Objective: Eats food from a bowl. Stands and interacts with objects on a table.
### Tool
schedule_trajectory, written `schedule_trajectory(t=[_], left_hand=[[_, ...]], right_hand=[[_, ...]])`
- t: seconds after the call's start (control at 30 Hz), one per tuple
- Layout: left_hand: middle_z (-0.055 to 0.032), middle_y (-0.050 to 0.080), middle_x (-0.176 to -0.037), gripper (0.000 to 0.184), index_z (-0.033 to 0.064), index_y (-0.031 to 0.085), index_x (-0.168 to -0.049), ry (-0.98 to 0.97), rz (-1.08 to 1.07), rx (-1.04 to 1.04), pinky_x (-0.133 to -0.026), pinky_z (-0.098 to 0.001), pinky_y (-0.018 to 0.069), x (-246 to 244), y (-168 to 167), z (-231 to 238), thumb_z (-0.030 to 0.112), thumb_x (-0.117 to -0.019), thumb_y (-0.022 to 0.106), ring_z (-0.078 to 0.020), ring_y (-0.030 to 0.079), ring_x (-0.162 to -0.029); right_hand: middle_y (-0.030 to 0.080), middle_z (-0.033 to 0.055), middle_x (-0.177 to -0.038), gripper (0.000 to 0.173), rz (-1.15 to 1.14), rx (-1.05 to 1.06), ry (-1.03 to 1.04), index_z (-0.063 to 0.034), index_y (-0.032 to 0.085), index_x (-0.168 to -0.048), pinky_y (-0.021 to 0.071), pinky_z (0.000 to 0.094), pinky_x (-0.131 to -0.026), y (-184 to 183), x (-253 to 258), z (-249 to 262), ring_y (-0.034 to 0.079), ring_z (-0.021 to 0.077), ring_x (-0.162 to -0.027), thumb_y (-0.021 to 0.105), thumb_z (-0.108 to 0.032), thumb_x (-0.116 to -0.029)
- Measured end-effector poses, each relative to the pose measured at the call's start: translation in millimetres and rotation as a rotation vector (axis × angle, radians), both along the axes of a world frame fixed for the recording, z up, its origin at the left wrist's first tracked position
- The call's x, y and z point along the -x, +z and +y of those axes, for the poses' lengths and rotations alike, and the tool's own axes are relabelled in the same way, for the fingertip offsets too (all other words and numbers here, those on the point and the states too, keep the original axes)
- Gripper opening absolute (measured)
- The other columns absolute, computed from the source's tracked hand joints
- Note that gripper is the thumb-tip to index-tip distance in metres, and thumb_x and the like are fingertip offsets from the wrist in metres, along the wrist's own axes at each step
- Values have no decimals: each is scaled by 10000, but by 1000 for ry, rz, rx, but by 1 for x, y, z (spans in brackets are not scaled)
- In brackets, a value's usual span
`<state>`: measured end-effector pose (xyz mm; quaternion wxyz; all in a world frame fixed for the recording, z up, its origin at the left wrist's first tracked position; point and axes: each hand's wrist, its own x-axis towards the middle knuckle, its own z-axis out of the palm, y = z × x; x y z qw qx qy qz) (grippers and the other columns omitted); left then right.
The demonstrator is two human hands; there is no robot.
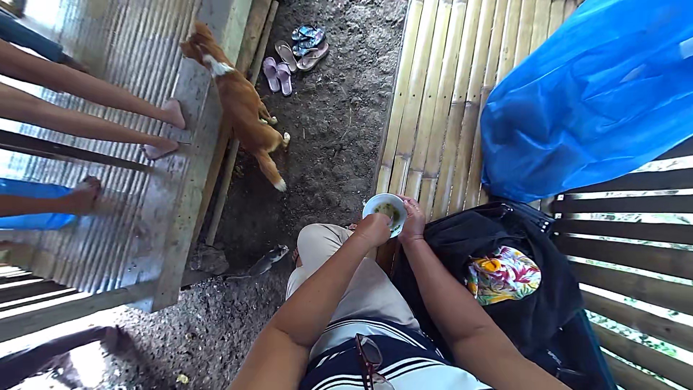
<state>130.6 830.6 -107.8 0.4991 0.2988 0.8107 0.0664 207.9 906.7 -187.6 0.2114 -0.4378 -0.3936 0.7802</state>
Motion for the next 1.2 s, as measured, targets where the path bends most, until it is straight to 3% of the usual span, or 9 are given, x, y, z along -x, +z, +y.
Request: schedule_trajectory(t=[0.37, 0.83, 0.97, 1.1, 1.2], left_hand=[[-201, 703, -1197, 283, 46, 706, -1217, -86, 52, 31, -959, -606, 523, -13, 6, 2, 94, -983, 554, -370, 670, -1153], [-199, 632, -1322, 343, 25, 667, -1289, -203, 118, 114, -957, -581, 538, -20, 18, 7, 81, -970, 556, -372, 636, -1214], [-190, 634, -1309, 325, 16, 665, -1275, -242, 115, 98, -949, -575, 539, -18, 16, 10, 81, -978, 549, -365, 636, -1209], [-203, 661, -1263, 296, 6, 680, -1233, -284, 77, 77, -952, -596, 526, -10, 10, 13, 85, -974, 560, -379, 642, -1194], [-227, 694, -1093, 197, -18, 700, -1088, -249, -19, -15, -904, -601, 520, 1, -1, 11, 76, -979, 566, -387, 668, -1078]], right_hand=[[708, 119, -1113, 347, 41, -1, -18, 6, 659, -1167, 552, 388, -900, -16, 1, 2, 669, 180, -1008, 348, -109, -1062], [688, 107, -1118, 377, -14, -32, 8, 5, 644, -1187, 534, 371, -901, -3, 1, 0, 650, 153, -998, 307, -127, -1083], [704, 107, -1102, 363, 26, -31, -15, 3, 660, -1152, 547, 373, -893, -15, 1, 2, 663, 162, -996, 330, -120, -1065], [689, 97, -1101, 350, -15, -15, -11, -9, 638, -1163, 536, 367, -877, -7, 3, -1, 649, 147, -979, 321, -128, -1074], [681, 79, -1102, 344, -32, -19, -12, -31, 626, -1155, 535, 360, -861, -3, 3, -3, 643, 132, -971, 311, -144, -1076]])
